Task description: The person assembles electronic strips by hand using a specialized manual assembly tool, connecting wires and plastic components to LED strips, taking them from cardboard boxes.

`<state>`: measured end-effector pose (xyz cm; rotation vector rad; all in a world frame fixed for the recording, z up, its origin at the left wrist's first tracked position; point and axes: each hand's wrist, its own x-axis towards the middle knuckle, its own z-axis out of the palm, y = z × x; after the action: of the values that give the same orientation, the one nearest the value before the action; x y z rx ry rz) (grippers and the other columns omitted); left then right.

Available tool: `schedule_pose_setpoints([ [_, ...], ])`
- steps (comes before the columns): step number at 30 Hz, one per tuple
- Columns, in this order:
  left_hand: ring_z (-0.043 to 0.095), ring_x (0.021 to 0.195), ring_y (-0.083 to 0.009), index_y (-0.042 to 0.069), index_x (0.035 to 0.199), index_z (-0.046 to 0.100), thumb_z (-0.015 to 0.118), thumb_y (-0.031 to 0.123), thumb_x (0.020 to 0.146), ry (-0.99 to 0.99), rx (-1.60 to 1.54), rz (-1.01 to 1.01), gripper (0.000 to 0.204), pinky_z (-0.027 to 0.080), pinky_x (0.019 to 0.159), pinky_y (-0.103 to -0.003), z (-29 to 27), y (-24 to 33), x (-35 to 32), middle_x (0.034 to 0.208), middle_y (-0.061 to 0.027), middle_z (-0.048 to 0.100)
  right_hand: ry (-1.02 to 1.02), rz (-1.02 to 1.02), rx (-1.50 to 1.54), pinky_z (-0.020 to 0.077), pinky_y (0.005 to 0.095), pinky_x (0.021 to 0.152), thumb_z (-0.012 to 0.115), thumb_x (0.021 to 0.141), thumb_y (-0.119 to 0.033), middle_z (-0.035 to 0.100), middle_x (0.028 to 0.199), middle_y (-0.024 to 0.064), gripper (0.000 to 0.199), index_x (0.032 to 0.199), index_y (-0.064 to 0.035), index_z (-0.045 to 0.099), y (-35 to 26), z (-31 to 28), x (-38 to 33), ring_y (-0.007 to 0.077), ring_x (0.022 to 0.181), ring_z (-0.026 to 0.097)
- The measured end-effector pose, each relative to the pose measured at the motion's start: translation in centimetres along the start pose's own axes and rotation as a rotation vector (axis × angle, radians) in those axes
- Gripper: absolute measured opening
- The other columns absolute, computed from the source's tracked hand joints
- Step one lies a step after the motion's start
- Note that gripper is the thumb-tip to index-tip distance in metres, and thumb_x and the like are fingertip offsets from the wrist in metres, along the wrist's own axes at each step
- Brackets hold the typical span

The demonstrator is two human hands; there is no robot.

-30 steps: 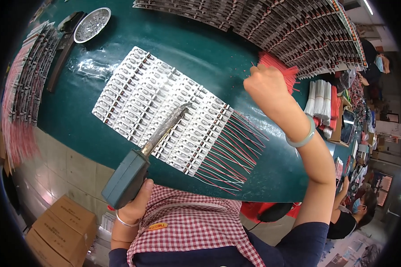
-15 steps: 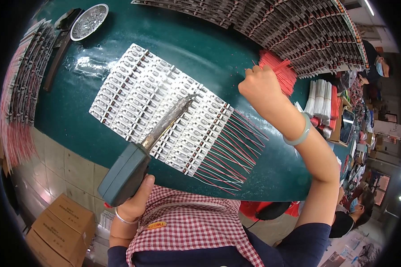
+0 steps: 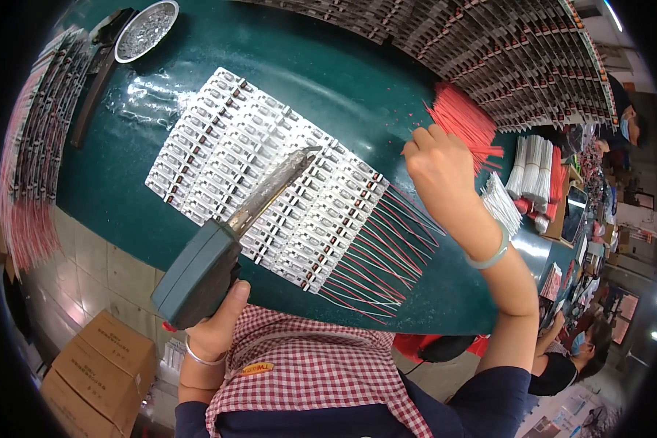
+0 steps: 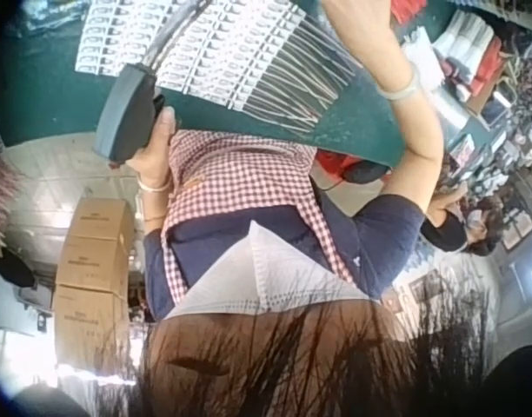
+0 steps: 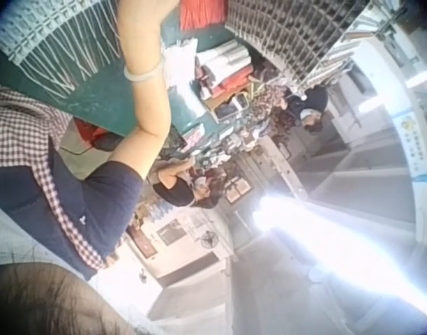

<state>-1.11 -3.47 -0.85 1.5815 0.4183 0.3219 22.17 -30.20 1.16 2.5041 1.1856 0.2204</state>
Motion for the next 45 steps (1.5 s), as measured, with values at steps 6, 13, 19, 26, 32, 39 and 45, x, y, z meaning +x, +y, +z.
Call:
schedule_pose_setpoints([
  [6,0.058,0.064,-0.0126,-0.006,0.120,0.059,0.073,-0.005,0.079,-0.027,0.008,-0.107,0.043,0.045,0.051,-0.024,1.3,1.1,0.9,0.106,-0.0148,0.065,0.446,0.215,0.626,0.0507,0.0355,0.066,0.071,0.068,0.008,0.066,0.086,0.0086,0.027,0.094,-0.0016,0.071,-3.4,-0.4,-0.1,0.0257,0.079,0.061],
  [13,0.057,0.064,-0.0108,-0.004,0.117,0.061,0.073,-0.004,0.081,-0.127,0.122,-0.121,0.038,0.045,0.054,-0.024,2.9,1.8,2.2,0.096,-0.0096,0.066,0.537,0.274,0.729,0.0517,0.0341,0.067,0.065,0.064,0.006,0.064,0.090,0.0108,0.034,0.098,0.0021,0.068,-7.0,2.1,0.0,0.0255,0.081,0.058],
  [19,0.065,0.073,-0.0129,-0.003,0.099,0.070,0.078,0.004,0.077,-0.123,0.235,-0.076,0.024,0.051,0.068,-0.026,4.6,2.7,3.4,0.088,-0.0092,0.072,0.502,0.250,0.700,0.0518,0.0341,0.067,0.064,0.064,0.005,0.062,0.094,0.0113,0.037,0.101,0.0042,0.066,-7.2,2.0,0.1,0.0260,0.083,0.057],
  [26,0.062,0.070,-0.0129,-0.005,0.097,0.069,0.076,0.001,0.077,-0.188,0.261,-0.020,0.022,0.049,0.066,-0.025,5.3,2.7,4.2,0.086,-0.0087,0.069,0.469,0.246,0.698,0.0516,0.0345,0.069,0.063,0.066,0.004,0.061,0.094,0.0128,0.036,0.102,0.0063,0.066,-7.2,1.8,0.2,0.0269,0.084,0.057],
  [32,0.061,0.070,-0.0131,-0.005,0.098,0.069,0.075,-0.001,0.078,-0.214,0.224,-0.030,0.021,0.048,0.065,-0.025,5.5,2.4,4.3,0.085,-0.0088,0.067,0.437,0.267,0.697,0.0511,0.0348,0.069,0.063,0.066,0.004,0.061,0.094,0.0136,0.036,0.101,0.0069,0.065,-7.4,1.6,0.3,0.0274,0.085,0.056],
  [39,0.058,0.066,-0.0125,-0.004,0.098,0.068,0.073,-0.002,0.079,-0.223,0.245,0.026,0.019,0.046,0.061,-0.025,5.9,2.3,4.3,0.082,-0.0077,0.064,0.423,0.264,0.675,0.0511,0.0345,0.070,0.063,0.067,0.004,0.061,0.094,0.0141,0.035,0.101,0.0072,0.066,-7.4,1.4,0.3,0.0274,0.085,0.056],
  [45,0.057,0.065,-0.0125,-0.004,0.098,0.068,0.074,-0.001,0.080,-0.230,0.264,0.000,0.020,0.045,0.060,-0.025,5.9,2.6,4.1,0.081,-0.0072,0.063,0.419,0.270,0.665,0.0511,0.0341,0.070,0.063,0.067,0.004,0.060,0.093,0.0139,0.035,0.101,0.0072,0.066,-7.5,1.4,0.3,0.0269,0.085,0.056],
])
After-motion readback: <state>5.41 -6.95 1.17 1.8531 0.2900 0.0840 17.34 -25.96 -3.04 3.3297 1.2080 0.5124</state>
